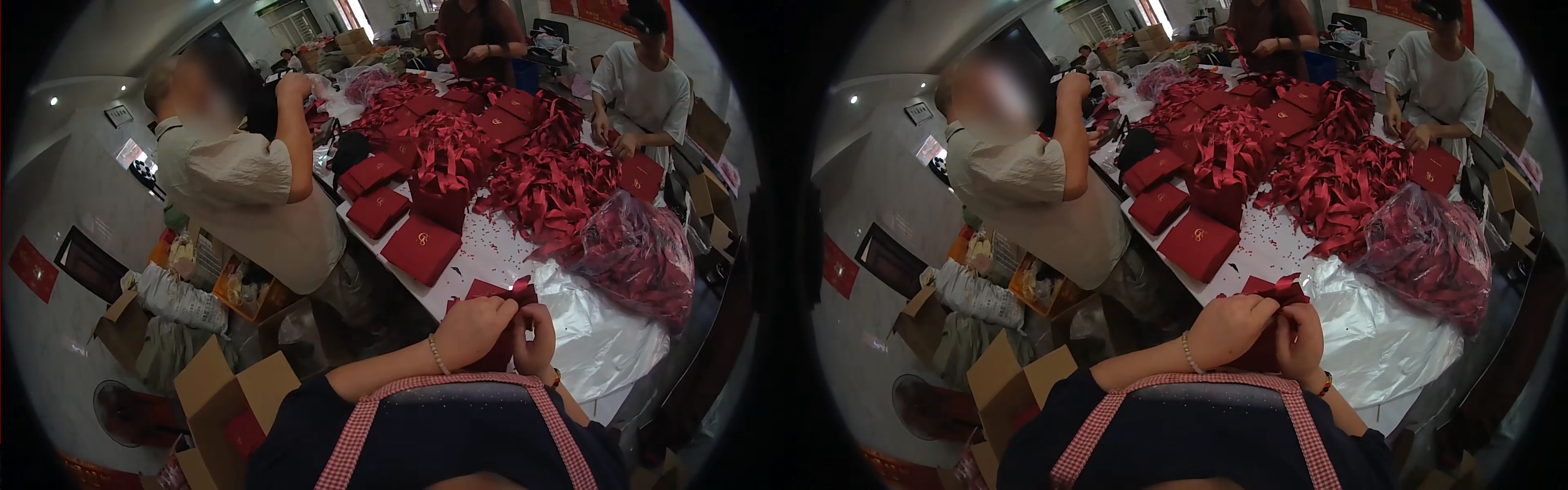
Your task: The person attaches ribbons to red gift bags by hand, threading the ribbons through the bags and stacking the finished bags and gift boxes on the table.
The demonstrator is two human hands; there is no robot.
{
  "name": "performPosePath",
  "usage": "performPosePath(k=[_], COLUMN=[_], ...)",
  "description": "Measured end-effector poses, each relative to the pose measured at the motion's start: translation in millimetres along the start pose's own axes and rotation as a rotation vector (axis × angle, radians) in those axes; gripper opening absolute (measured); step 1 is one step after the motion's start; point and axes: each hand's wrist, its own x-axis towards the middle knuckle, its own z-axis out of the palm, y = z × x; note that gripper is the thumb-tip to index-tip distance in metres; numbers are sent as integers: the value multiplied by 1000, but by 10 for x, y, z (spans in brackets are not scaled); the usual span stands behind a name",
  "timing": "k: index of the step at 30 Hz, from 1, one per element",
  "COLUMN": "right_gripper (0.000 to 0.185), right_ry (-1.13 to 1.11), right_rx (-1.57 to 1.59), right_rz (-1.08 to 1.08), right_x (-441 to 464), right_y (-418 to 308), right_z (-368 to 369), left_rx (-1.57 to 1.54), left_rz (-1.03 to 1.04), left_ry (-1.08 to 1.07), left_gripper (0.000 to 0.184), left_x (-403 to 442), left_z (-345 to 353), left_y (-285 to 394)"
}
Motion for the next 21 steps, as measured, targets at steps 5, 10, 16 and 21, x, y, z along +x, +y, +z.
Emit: performPosePath(k=[5,10,16,21], right_gripper=[21,18,17,18], right_ry=[50,-89,-139,-199], right_rx=[-34,125,407,320], right_rz=[-27,124,352,243], right_x=[57,112,90,134], right_y=[-123,-192,-262,-253], right_z=[68,7,-37,18], left_rx=[-227,-716,-566,-243], left_rz=[-4,-357,-280,-16], left_ry=[-24,-219,-401,-199], left_gripper=[16,26,26,16], left_x=[-72,-116,-114,-145], left_z=[-76,-162,-242,-119], left_y=[-134,-114,-162,-279])
